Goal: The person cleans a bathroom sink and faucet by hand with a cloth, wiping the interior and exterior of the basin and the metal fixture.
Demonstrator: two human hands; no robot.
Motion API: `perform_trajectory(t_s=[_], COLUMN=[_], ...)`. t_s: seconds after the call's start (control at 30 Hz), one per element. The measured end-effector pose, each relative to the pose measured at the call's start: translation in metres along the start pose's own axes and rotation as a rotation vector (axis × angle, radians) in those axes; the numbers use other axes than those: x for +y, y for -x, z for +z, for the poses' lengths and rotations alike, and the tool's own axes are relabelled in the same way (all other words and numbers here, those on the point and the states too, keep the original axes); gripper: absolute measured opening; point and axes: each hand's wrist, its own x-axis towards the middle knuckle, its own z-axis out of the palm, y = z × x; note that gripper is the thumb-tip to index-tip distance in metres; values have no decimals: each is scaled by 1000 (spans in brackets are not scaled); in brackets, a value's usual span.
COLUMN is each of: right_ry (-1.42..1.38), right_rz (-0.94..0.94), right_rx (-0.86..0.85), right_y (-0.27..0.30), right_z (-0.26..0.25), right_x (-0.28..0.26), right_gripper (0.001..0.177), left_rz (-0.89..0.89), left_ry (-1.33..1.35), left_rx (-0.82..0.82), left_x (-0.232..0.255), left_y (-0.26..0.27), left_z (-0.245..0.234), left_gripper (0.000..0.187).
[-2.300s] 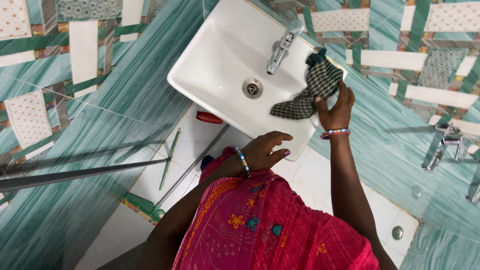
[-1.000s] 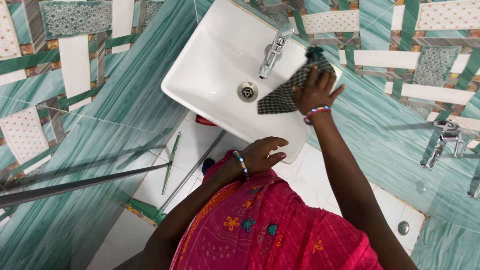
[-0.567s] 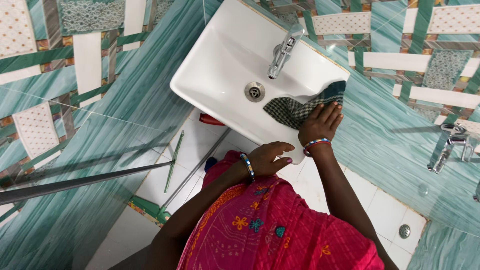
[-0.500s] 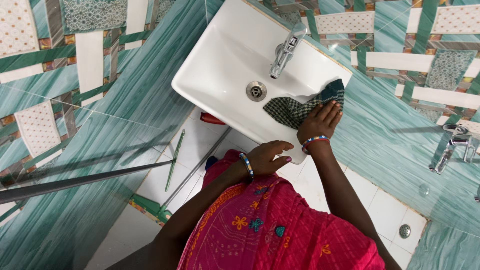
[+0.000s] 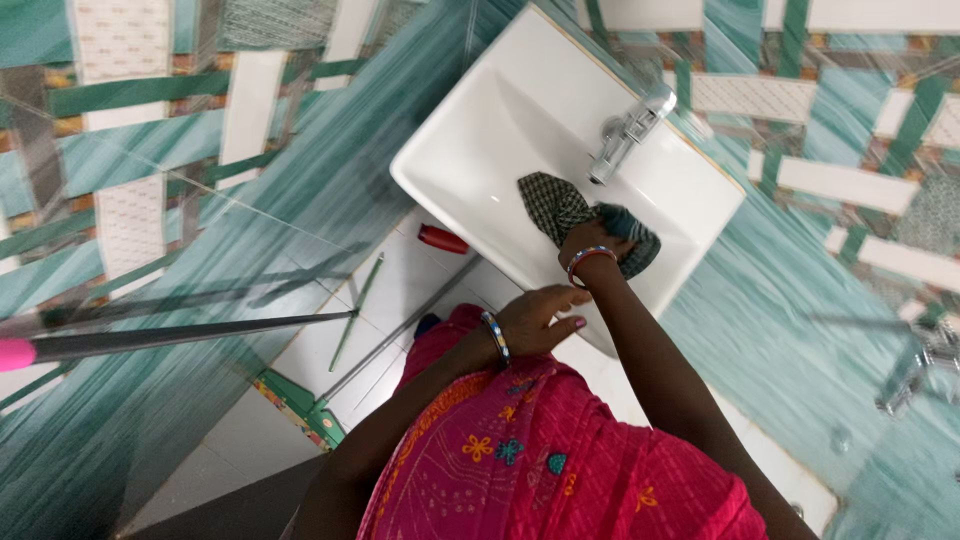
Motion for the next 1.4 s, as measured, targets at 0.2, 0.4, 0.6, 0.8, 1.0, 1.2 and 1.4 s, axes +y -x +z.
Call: perform_trajectory(t_s=[0.2, 0.4, 0.6, 0.8, 1.0, 1.2, 1.4], right_ry=[-244, -415, -470, -863, -602, -648, -647], right_rz=[85, 91, 4, -765, -1199, -1082, -782], right_rx=[51, 333, 562, 795, 901, 129, -147], right_y=[-23, -55, -99, -105, -41, 20, 52], right_z=[-6, 2, -13, -53, -66, -44, -41], right_x=[-57, -106, -167, -199, -193, -143, -80], right_gripper=[105, 99, 105, 96, 79, 45, 48], left_rz=[-25, -87, 207, 138, -109, -355, -340], left_ry=[-26, -71, -215, -502, -801, -916, -1028], left_rx=[121, 196, 468, 549, 489, 192, 234], left_x=[-6, -15, -5, 30, 48, -13, -36], left_y=[24, 34, 40, 58, 29, -8, -15], left_z=[-33, -63, -115, -172, -222, -209, -133], left_gripper=[43, 49, 72, 89, 82, 74, 74])
